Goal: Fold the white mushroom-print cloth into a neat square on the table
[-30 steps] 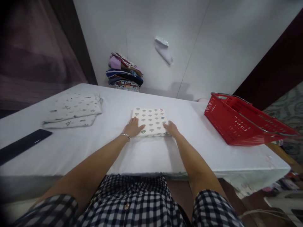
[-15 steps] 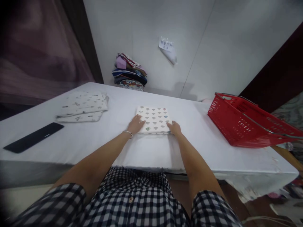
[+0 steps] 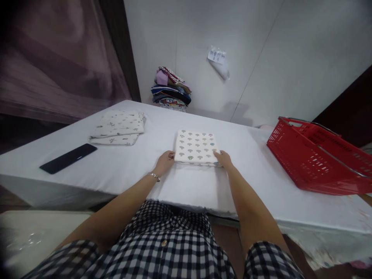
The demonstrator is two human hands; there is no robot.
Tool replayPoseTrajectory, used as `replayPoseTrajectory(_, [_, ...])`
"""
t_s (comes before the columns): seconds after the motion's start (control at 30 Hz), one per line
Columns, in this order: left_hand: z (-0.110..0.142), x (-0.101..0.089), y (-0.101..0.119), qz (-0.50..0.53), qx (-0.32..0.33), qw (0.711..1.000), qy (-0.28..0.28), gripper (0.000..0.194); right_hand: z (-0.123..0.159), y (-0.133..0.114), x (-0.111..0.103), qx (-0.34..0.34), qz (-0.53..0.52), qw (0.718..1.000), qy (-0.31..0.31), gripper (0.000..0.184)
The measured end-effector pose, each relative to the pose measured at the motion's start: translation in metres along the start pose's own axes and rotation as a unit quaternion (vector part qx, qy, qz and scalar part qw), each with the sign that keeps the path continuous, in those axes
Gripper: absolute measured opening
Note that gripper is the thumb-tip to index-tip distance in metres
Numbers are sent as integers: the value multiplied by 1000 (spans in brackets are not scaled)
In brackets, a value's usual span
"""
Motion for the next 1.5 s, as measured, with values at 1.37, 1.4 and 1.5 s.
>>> replayPoseTrajectory(1.37, [6,-10,13,-141,33,989,14,8,84,-143,78,-462,200,864,-21,64])
replayPoseTrajectory(1.4, [2,-14,14,-119,19,993,17,15,83,-142,80,-463,202,863,-17,64])
replayPoseTrajectory(1.5, [-12,-22,24,-50,27,997,61,36,84,-141,81,-468,206,859,-13,66])
Point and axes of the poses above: each hand's wrist, its own z-axis away from the middle knuckle, its own x-axis out of the palm, y = z × x, the point moved 4 cm from there along -z, towards the middle knuckle, and after that the axes turned 9 degrees about z, right-handed, at the moved point
